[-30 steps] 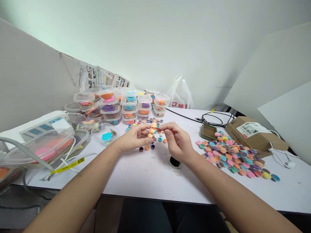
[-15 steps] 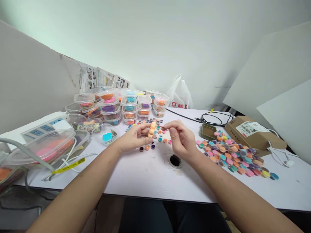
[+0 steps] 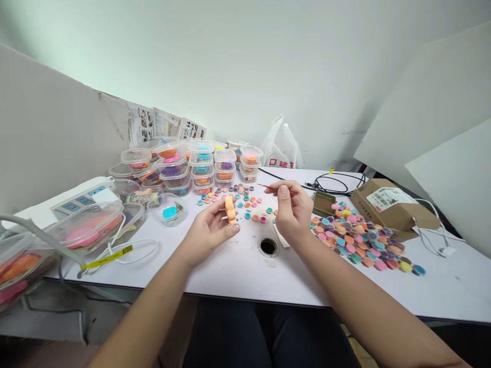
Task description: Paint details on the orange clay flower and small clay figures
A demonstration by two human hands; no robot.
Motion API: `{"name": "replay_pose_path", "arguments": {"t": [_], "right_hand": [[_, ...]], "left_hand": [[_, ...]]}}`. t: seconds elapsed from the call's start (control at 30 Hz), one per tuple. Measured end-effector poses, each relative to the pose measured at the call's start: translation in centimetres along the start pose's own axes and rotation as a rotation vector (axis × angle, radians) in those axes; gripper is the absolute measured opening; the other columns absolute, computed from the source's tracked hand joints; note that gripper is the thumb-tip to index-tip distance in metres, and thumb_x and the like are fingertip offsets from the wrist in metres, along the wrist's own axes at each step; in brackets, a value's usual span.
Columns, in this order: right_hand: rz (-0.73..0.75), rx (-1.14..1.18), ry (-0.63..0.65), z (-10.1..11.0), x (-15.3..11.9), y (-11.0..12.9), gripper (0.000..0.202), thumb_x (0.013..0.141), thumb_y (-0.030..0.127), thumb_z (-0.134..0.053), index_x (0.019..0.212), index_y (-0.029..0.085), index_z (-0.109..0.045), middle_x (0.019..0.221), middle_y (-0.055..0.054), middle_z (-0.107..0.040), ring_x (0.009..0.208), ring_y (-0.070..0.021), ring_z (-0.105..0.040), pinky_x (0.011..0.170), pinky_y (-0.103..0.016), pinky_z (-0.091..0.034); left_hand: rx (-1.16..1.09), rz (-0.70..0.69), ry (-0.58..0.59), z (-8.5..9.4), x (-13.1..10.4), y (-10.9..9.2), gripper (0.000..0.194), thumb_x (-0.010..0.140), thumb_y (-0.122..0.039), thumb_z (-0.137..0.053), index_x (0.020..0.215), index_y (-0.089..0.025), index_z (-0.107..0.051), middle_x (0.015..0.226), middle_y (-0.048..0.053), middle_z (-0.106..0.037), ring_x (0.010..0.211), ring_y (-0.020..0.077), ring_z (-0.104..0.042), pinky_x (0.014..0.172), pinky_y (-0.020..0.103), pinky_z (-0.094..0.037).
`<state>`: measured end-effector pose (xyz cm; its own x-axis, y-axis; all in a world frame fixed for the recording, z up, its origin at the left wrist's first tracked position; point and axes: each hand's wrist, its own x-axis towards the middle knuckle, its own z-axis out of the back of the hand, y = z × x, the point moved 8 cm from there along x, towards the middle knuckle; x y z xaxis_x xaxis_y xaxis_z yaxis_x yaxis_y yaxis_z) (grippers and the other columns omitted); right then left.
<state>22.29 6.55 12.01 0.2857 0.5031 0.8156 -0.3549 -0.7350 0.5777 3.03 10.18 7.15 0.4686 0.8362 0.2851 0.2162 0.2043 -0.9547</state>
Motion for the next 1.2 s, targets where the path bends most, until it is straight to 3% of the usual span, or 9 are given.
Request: {"name": "replay_pose_path", "arguments": {"t": [0.1, 0.2, 0.3, 0.4, 0.5, 0.67, 0.97, 1.1, 1.2], "right_hand": [[-0.091, -0.011, -0.021, 0.7, 0.6, -0.9, 0.027, 0.104, 0.041, -0.048, 0.096, 0.021, -0.065, 0.088, -0.006, -0.074, 0.086, -0.0204, -0.073, 0.082, -0.039, -0.057], [-0.142, 0.017, -0.031, 1.2, 0.9, -2.1, 0.028, 0.102, 0.043, -0.049, 0.095, 0.021, -0.064, 0.087, -0.007, -0.074, 0.086, -0.0206, -0.073, 0.080, -0.037, -0.056], [-0.170, 0.055, -0.055, 1.6, 1.0, -3.1, 0.028, 0.101, 0.044, -0.049, 0.092, 0.021, -0.062, 0.088, -0.007, -0.074, 0.085, -0.0202, -0.073, 0.078, -0.036, -0.056], [-0.199, 0.067, 0.008, 1.1, 0.9, -3.6, 0.027, 0.099, 0.042, -0.049, 0.091, 0.020, -0.061, 0.088, -0.007, -0.074, 0.084, -0.0197, -0.073, 0.079, -0.036, -0.056], [-0.219, 0.054, 0.104, 0.4, 0.6, -3.5, 0.025, 0.099, 0.039, -0.047, 0.092, 0.020, -0.061, 0.088, -0.008, -0.073, 0.087, -0.0203, -0.074, 0.077, -0.034, -0.056], [-0.249, 0.027, 0.228, -0.6, -0.1, -3.7, 0.026, 0.099, 0.041, -0.046, 0.092, 0.020, -0.060, 0.089, -0.009, -0.074, 0.089, -0.0217, -0.073, 0.076, -0.035, -0.058], [-0.263, 0.049, 0.298, -1.0, -0.6, -5.0, 0.029, 0.099, 0.046, -0.048, 0.092, 0.021, -0.060, 0.093, -0.011, -0.074, 0.092, -0.0247, -0.074, 0.081, -0.040, -0.060], [-0.280, 0.072, 0.349, -1.5, -1.1, -5.4, 0.031, 0.098, 0.048, -0.047, 0.093, 0.020, -0.059, 0.092, -0.011, -0.074, 0.089, -0.0243, -0.074, 0.078, -0.038, -0.058], [-0.286, 0.072, 0.467, -2.7, -1.9, -5.7, 0.031, 0.099, 0.048, -0.046, 0.092, 0.020, -0.059, 0.089, -0.009, -0.074, 0.087, -0.0216, -0.073, 0.080, -0.036, -0.056]], "left_hand": [[0.008, 0.016, -0.095, -2.2, -2.5, 1.1, 0.039, 0.079, -0.032, -0.081, 0.113, -0.020, -0.064, 0.107, 0.006, -0.065, 0.106, 0.0209, -0.063, 0.093, 0.034, -0.053], [0.022, 0.033, -0.232, -3.6, -4.3, 2.7, 0.061, 0.077, -0.036, -0.082, 0.130, -0.023, -0.057, 0.117, 0.008, -0.064, 0.112, 0.0232, -0.064, 0.099, 0.037, -0.052], [0.112, 0.059, -0.372, -3.7, -5.4, 4.4, 0.077, 0.071, -0.038, -0.085, 0.138, -0.023, -0.049, 0.121, 0.010, -0.063, 0.109, 0.0236, -0.066, 0.099, 0.039, -0.052], [0.283, 0.069, -0.479, -2.8, -5.8, 5.0, 0.090, 0.070, -0.036, -0.085, 0.144, -0.024, -0.038, 0.127, 0.013, -0.063, 0.117, 0.0261, -0.066, 0.105, 0.043, -0.049], [0.535, 0.166, -0.480, -2.4, -5.7, 5.0, 0.093, 0.072, -0.040, -0.083, 0.149, -0.028, -0.031, 0.135, 0.014, -0.064, 0.121, 0.0302, -0.065, 0.109, 0.048, -0.047], [0.846, 0.264, -0.399, -3.4, -4.9, 4.6, 0.091, 0.073, -0.038, -0.080, 0.150, -0.023, -0.035, 0.142, 0.020, -0.062, 0.134, 0.0400, -0.057, 0.110, 0.053, -0.044], [0.868, 0.276, -0.373, -4.4, -5.4, 4.5, 0.094, 0.073, -0.043, -0.081, 0.152, -0.019, -0.036, 0.152, 0.020, -0.053, 0.140, 0.0367, -0.052, 0.113, 0.049, -0.043], [0.820, 0.160, -0.412, -3.0, -6.5, 3.5, 0.083, 0.073, -0.048, -0.080, 0.144, -0.021, -0.047, 0.152, 0.016, -0.052, 0.135, 0.0314, -0.055, 0.112, 0.044, -0.046], [0.834, 0.066, -0.569, 0.5, -7.0, 2.0, 0.058, 0.081, -0.050, -0.070, 0.130, -0.019, -0.060, 0.138, 0.014, -0.062, 0.114, 0.0273, -0.066, 0.102, 0.041, -0.053]]}}
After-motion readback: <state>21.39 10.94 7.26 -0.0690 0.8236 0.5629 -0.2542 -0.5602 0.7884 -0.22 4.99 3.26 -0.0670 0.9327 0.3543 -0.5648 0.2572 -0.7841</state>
